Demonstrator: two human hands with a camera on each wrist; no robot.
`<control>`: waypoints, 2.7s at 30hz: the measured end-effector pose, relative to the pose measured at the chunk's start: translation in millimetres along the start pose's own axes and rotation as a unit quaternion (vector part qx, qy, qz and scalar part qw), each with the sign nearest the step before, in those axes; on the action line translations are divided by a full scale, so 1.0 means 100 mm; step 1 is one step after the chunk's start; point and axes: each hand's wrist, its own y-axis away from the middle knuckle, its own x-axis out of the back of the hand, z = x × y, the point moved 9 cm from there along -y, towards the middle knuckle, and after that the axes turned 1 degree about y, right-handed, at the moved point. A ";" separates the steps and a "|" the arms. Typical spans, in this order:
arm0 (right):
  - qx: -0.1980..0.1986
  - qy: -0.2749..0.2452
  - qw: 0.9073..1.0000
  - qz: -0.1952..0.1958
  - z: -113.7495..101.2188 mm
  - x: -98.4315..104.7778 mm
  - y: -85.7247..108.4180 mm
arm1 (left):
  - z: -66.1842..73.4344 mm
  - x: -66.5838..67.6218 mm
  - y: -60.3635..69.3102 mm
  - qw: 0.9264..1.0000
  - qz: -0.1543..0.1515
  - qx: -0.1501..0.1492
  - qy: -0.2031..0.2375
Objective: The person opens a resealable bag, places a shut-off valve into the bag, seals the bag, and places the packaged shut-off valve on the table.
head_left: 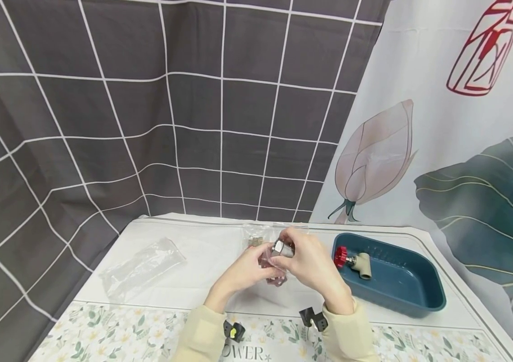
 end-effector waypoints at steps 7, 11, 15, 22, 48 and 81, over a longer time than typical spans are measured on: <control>-0.011 -0.015 1.000 -0.020 0.04 -0.07 -0.01 | 0.00 0.02 -0.01 1.000 0.019 0.003 -0.018; -0.011 -0.034 0.999 -0.030 0.06 -0.09 -0.01 | 0.01 0.05 -0.01 0.999 0.041 0.013 -0.018; -0.009 -0.048 0.998 -0.045 0.09 -0.12 -0.01 | 0.01 0.06 0.00 0.998 0.053 0.021 -0.010; -0.062 -0.142 0.986 -0.061 0.28 -0.05 0.04 | -0.07 0.09 -0.01 0.996 0.068 0.034 0.042; -0.043 -0.177 0.981 -0.071 0.58 -0.11 0.06 | -0.20 0.23 0.03 0.984 0.119 0.078 0.107; -0.055 -0.119 0.982 -0.138 0.68 -0.27 0.11 | -0.37 0.39 0.12 0.997 0.042 0.066 -0.003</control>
